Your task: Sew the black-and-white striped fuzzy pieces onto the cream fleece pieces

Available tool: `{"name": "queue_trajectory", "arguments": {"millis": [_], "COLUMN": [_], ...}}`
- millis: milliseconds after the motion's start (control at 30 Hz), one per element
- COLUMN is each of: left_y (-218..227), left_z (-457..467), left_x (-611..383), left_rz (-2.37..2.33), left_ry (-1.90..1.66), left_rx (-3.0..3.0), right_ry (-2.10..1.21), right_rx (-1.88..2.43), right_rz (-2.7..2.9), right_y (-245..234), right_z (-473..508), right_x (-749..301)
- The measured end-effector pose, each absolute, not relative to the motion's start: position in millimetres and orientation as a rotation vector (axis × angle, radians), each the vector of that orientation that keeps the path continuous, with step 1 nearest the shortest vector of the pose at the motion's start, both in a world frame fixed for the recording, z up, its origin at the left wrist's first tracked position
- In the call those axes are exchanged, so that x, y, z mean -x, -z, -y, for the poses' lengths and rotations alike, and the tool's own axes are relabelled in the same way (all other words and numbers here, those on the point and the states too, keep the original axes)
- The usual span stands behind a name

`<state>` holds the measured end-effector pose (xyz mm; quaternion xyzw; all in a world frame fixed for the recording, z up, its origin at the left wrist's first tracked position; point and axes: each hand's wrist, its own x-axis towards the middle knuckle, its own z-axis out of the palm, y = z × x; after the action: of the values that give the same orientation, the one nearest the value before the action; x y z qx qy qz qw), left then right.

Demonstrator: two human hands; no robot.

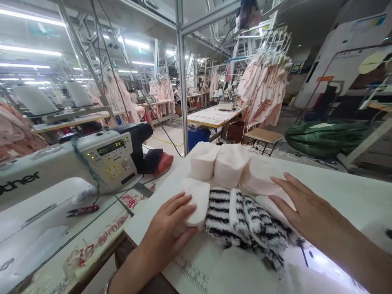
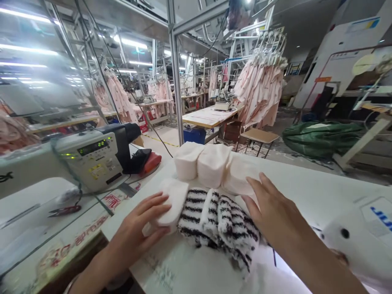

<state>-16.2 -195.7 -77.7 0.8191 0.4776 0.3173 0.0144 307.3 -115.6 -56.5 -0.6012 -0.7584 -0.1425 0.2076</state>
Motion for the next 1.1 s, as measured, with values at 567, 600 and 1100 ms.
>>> {"name": "queue_trajectory", "arguments": {"millis": [567,600,1100], "left_y": [48,42,28], "left_z": [193,197,197], "left_x": [15,5,19], "left_rz": [-1.493,-1.463,-1.602], "left_ry": [-0.941,-1.009,-0.952], "left_rx": [-2.708,-2.686,-2.556], "right_ry": [0.672,0.709,0.528], "right_rx": [1.462,1.522,1.644], "right_rz": [2.307,2.316,2.163], "right_y": [81,82,56], "right_z": [218,215,196], "right_x": [-352,-349,-291]}}
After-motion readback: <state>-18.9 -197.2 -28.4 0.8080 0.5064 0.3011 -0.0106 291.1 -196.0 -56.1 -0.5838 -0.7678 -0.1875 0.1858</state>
